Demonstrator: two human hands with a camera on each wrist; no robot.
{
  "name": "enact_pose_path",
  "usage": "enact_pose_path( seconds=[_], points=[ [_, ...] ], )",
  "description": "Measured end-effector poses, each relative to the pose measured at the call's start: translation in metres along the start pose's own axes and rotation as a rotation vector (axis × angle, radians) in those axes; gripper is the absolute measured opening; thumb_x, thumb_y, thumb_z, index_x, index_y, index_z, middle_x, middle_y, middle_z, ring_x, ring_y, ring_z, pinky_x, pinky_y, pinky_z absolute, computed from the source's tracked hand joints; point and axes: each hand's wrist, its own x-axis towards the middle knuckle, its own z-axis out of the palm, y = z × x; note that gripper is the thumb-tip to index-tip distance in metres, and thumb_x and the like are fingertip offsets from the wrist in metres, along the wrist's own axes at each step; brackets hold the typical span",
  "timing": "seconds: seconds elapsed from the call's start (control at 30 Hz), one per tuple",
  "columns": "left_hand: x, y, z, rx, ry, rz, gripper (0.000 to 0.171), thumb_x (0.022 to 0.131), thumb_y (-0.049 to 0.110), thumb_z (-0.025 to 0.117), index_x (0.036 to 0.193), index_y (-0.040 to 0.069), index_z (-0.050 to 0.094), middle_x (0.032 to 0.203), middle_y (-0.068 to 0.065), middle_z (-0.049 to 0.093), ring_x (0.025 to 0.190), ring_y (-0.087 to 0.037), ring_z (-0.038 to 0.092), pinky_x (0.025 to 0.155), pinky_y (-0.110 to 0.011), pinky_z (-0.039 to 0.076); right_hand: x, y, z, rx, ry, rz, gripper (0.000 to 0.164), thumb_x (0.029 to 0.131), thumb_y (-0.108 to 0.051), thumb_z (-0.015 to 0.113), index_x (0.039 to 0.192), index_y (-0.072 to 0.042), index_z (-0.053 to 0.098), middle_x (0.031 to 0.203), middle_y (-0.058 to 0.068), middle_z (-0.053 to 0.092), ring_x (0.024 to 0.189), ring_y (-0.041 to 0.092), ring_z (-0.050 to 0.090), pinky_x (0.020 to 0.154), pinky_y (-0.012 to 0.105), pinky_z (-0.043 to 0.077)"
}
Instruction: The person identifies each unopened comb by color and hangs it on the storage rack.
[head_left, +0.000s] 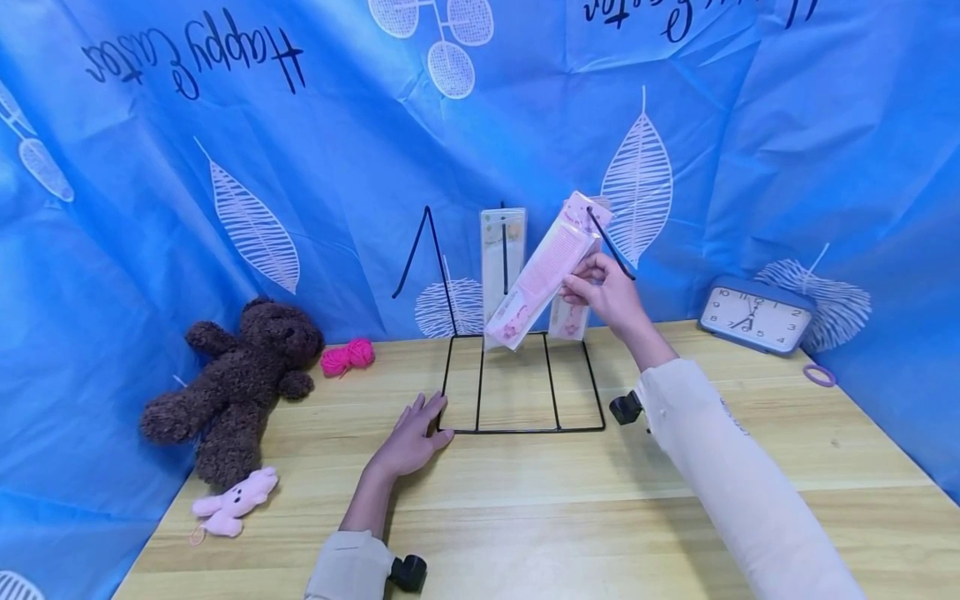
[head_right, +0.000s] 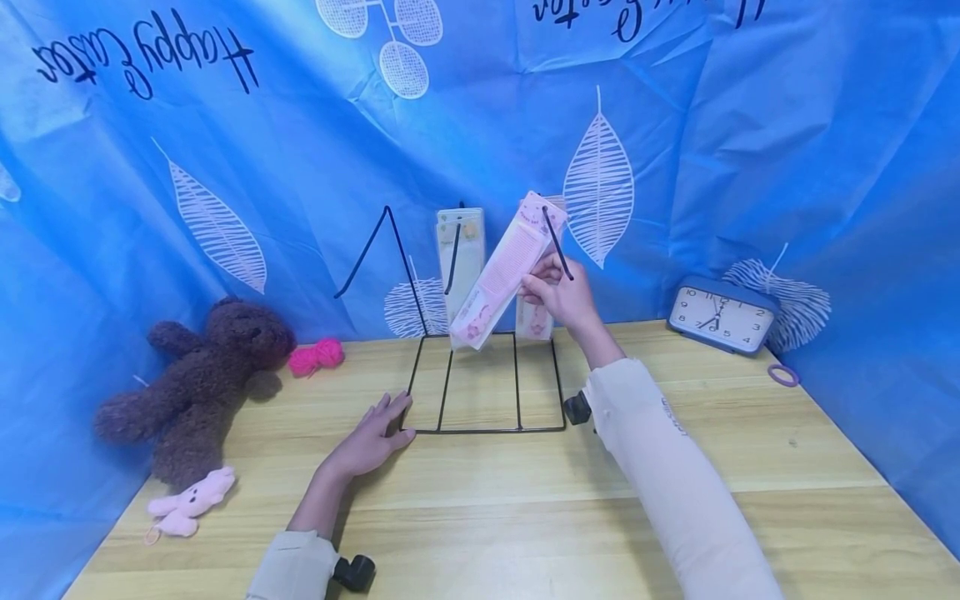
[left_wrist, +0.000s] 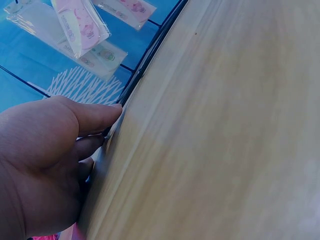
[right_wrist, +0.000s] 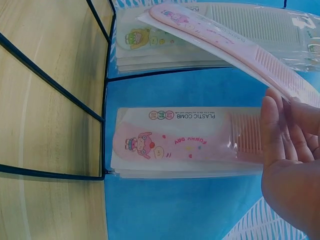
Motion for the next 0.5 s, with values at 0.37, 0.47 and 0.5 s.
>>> enact_pose_path(
  seconds=[0.37, 0.47, 0.5],
  points=[
    [0.0008, -0.0005, 0.0005, 0.008, 0.001, 0.000, 0.061, 0.103, 0.017, 0.059, 0.155, -0.003, 0.036, 0.164, -0.019, 0.026, 0.154, -0.040, 0.004, 0.124, -0.053, -0.001, 0.0007, 0.0011, -0.0074, -0.008, 0.027, 0.002, 0.023, 0.097, -0.009, 0.069, 0.107, 0.004, 0.053, 0.096, 0.012, 0.069, 0.077, 0.013, 0.074, 0.078, 0.033, 0.061],
    [0.0013, -0.0010, 0.0003, 0.008, 0.001, 0.002, 0.061, 0.102, 0.017, 0.059, 0.155, -0.003, 0.036, 0.164, -0.019, 0.026, 0.154, -0.040, 0.004, 0.124, -0.053, -0.001, 0.0003, 0.0012, -0.0091, -0.015, 0.029, -0.008, 0.025, 0.097, -0.010, 0.070, 0.107, 0.006, 0.054, 0.096, 0.015, 0.069, 0.077, 0.014, 0.074, 0.078, 0.032, 0.061],
    [0.0015, -0.0010, 0.0001, 0.007, 0.001, 0.001, 0.061, 0.102, 0.017, 0.059, 0.155, -0.003, 0.036, 0.164, -0.019, 0.026, 0.154, -0.040, 0.004, 0.124, -0.053, -0.001, 0.0002, 0.0015, -0.0098, -0.017, 0.027, -0.009, 0.026, 0.097, -0.010, 0.070, 0.108, 0.007, 0.054, 0.097, 0.016, 0.069, 0.078, 0.014, 0.074, 0.078, 0.032, 0.061]
  ],
)
